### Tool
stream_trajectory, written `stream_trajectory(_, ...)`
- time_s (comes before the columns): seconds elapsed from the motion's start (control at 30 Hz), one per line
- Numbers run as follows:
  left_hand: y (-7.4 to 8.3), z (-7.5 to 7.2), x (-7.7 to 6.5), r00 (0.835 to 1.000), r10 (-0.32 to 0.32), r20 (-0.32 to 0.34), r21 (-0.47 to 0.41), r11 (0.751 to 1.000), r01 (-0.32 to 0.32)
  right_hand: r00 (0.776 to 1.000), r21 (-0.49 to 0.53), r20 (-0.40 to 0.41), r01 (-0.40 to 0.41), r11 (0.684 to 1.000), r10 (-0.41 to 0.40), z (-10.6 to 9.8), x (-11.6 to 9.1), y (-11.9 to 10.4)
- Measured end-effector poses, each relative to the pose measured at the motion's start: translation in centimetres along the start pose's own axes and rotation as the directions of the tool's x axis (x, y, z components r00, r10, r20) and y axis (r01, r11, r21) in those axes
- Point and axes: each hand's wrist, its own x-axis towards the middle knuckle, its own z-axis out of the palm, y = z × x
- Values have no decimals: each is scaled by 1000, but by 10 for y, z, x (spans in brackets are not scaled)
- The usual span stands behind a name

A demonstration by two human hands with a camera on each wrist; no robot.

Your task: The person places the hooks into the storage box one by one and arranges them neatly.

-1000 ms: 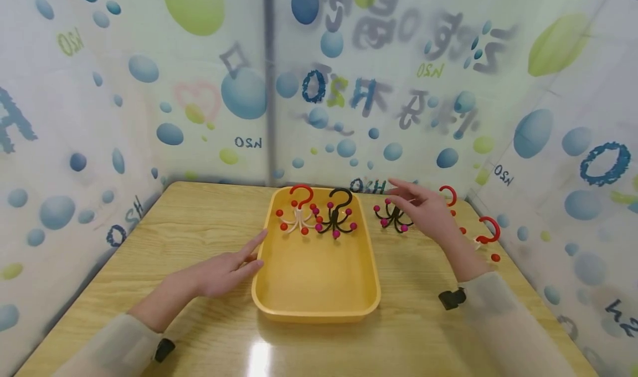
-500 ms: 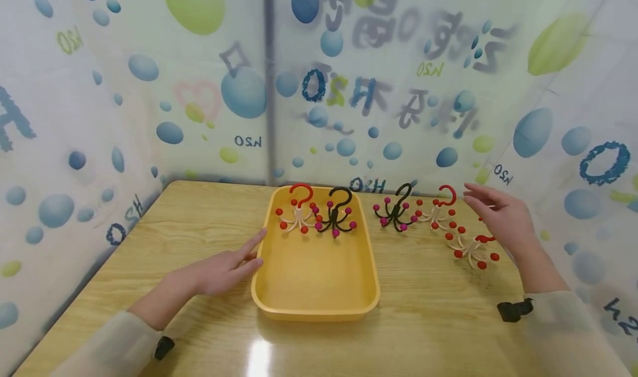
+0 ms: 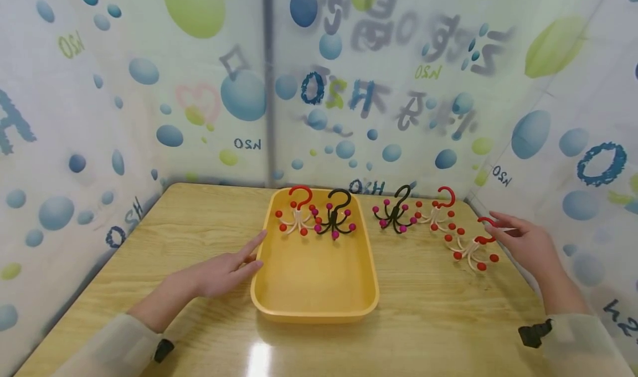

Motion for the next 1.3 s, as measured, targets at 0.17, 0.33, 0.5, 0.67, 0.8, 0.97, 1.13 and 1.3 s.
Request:
stream_trajectory(0.17,0,0,1,1000,7,1,-2,1000,-7,999,33,-16,-36,999,37,9,-5,6)
stream_trajectory(0.33,0,-1,1,1000,2,-4,5,1000,-2,996,79,-51,-66,995,70,14,-6,6)
stream_trajectory(0.5,1,-1,1,1000,0,-1,-1,1000,0,996,52,-71,-41,998,44,14,-7,3)
stream_trajectory(0.67,2,0,0,1000,-5,0,5,1000,5,998,59,-59,-27,998,30,14,-9,1)
stream_trajectory(0.8,2,0,-1,1000,-10,-1,8,1000,10,998,75,-57,-22,997,26,14,-10,1)
stream_trajectory(0.97,1,0,-2,1000,-10,-1,-1,1000,10,997,67,-67,-33,997,38,17,-7,1)
stream_trajectory(1.13,1,0,-1,1000,2,-4,-1,1000,-2,997,48,-65,-47,998,50,16,-8,3)
stream_trajectory(1.3,0,0,0,1000,1,-7,10,1000,-1,997,44,-67,-30,999,33,14,-14,1)
